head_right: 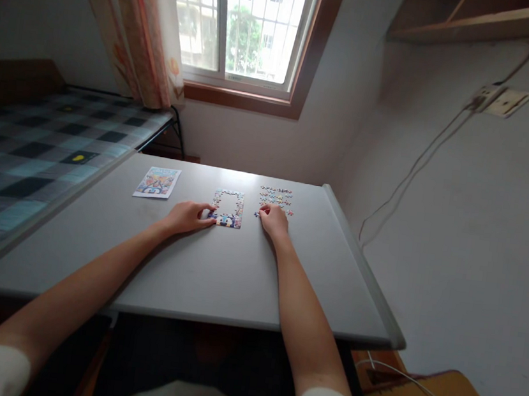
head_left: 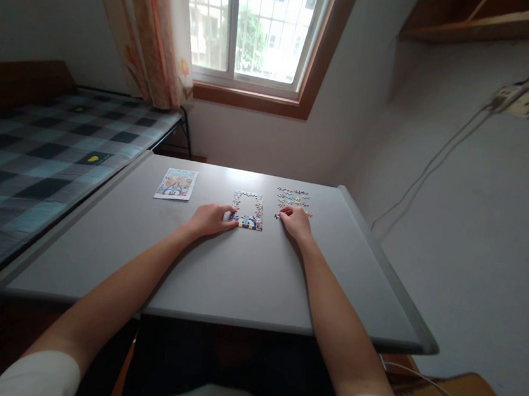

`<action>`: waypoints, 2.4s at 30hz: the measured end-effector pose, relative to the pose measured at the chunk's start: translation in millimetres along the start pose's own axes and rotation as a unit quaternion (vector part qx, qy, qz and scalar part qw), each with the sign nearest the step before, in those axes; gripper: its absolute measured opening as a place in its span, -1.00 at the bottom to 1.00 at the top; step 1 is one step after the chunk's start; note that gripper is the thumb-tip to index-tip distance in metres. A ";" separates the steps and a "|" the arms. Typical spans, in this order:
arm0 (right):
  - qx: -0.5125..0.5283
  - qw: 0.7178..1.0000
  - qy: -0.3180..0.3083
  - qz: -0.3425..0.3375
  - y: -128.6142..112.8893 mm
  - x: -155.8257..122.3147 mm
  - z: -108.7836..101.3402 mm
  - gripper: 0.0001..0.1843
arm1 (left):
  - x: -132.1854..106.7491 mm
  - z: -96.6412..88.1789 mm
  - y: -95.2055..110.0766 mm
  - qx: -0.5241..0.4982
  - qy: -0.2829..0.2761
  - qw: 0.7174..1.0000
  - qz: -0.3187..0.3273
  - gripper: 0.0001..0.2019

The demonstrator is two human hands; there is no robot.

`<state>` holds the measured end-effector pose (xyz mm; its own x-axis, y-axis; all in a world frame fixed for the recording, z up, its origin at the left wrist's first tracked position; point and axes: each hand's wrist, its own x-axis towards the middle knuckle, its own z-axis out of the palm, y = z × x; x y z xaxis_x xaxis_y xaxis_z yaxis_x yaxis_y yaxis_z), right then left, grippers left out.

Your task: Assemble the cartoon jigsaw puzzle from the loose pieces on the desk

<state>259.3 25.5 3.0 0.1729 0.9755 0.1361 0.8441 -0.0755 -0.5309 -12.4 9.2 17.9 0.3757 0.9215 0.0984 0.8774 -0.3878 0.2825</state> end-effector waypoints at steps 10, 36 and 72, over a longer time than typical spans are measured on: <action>0.008 1.000 -0.015 -0.018 0.4 0.1 0.1 -0.80 | 0.0 0.6 -0.9 0.002 0.001 1.000 0.004 -0.49; -0.005 0.999 -0.020 -0.025 -0.7 -0.9 -0.6 -0.79 | 0.4 0.1 -0.3 0.005 -0.002 1.000 0.003 -0.48; 0.047 0.997 -0.032 -0.047 4.4 3.4 -3.1 -0.74 | 0.2 0.3 -0.2 0.001 -0.001 1.000 0.002 -0.49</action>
<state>265.1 27.9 3.7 0.0600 0.9887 0.1370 0.8032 0.0336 -0.5948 -12.4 9.5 17.6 0.3803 0.9196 0.0983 0.8764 -0.3923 0.2792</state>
